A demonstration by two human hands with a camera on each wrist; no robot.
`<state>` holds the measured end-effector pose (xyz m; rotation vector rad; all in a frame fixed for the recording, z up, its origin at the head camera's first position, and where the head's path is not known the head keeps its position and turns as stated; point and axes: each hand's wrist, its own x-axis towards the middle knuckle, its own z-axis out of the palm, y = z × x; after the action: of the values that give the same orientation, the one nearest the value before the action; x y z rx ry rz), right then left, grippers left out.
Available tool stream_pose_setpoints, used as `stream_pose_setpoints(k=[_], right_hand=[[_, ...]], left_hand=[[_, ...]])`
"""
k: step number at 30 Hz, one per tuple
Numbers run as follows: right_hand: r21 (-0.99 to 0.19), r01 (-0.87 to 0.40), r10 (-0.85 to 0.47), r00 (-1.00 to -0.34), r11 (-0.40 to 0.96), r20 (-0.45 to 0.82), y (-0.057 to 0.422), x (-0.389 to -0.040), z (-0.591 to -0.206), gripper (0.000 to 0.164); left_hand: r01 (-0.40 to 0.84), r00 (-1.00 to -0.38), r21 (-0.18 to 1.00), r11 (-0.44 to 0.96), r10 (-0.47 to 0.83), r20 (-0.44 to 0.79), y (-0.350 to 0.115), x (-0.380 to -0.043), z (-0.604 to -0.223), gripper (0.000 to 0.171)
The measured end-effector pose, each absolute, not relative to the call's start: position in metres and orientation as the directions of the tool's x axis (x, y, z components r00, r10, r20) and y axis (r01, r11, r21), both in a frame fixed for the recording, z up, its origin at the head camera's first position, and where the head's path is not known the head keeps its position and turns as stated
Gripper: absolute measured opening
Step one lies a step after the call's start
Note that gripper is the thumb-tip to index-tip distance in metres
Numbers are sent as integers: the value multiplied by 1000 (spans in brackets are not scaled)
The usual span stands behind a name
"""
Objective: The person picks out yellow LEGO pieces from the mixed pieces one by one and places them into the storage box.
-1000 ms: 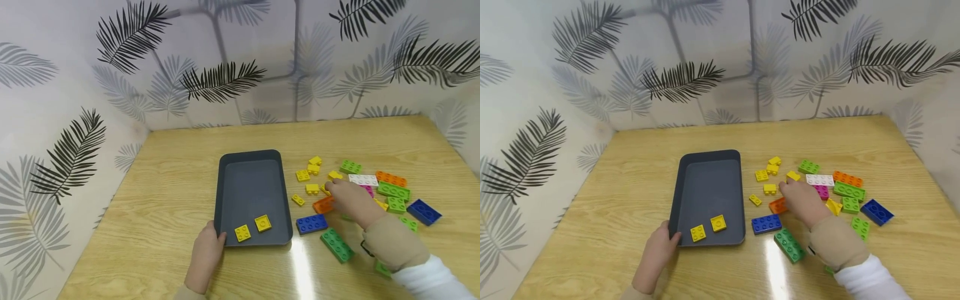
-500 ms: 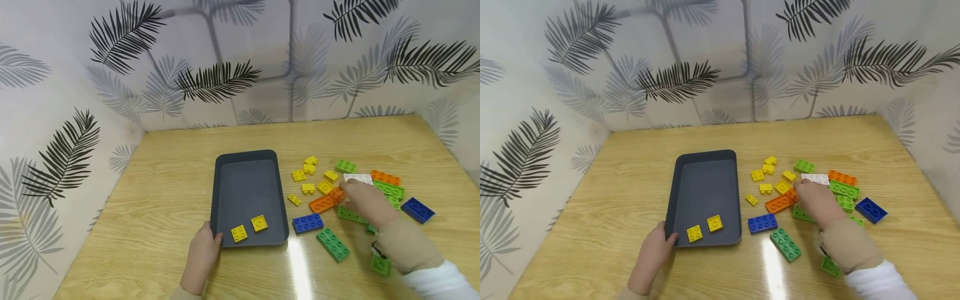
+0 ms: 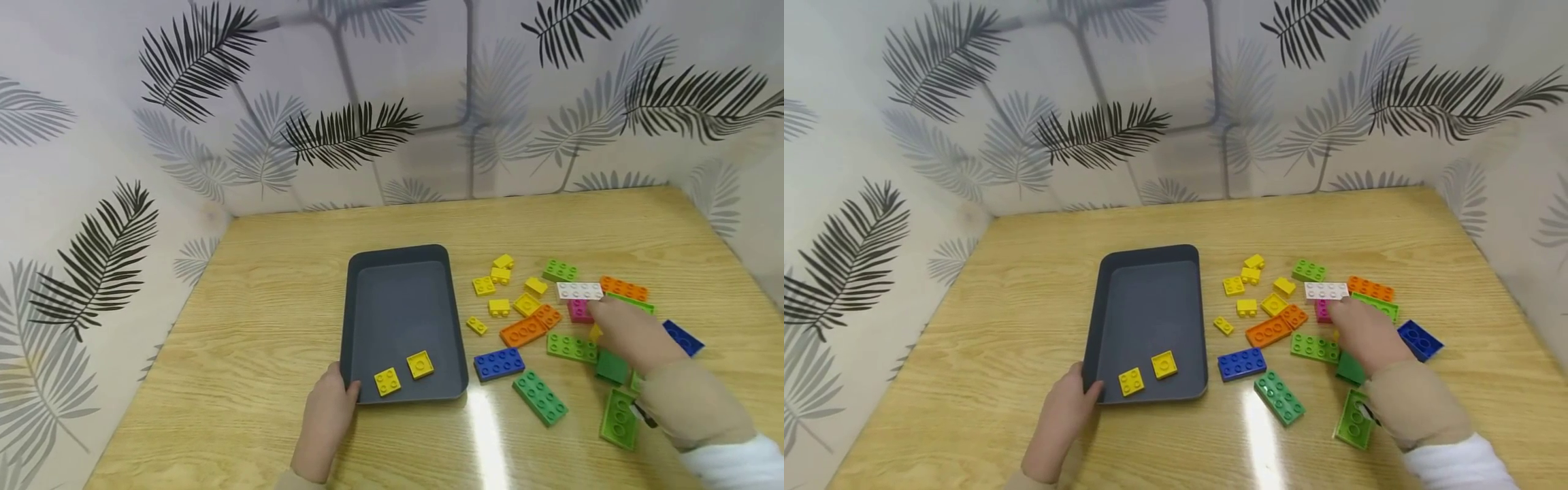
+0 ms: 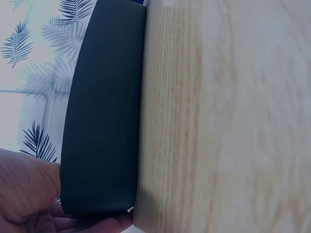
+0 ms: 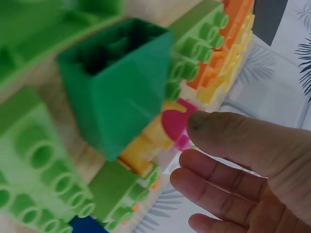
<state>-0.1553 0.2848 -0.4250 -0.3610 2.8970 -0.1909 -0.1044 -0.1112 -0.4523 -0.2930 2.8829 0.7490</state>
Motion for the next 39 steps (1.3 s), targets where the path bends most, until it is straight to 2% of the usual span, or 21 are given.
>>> stream_pose_setpoints(k=[3,9,14,31,39], right_hand=[[-164,-218,-249,-948,962,-200,288,-155,-428,22],[-144,-204,-231,-949,968,-213,291,-157,-435,41],[-127,-200,-226,-943,971,-243,293,-159,-437,46],[-154,-174,-210,-942,973,-262,292,-160,-436,22],[-161,-153,-194,-940,975,-280,288,-160,-437,28]], left_hand=[[-229,-969,461,857,-156,-192,-112,-104,-453,46],[-226,-970,463,857,-154,-188,-113,-103,-452,46],[-221,-971,469,855,-150,-184,-113,-103,-453,47],[-232,-968,480,846,-155,-195,-112,-104,-453,48],[-241,-966,484,841,-162,-200,-112,-104,-453,47]])
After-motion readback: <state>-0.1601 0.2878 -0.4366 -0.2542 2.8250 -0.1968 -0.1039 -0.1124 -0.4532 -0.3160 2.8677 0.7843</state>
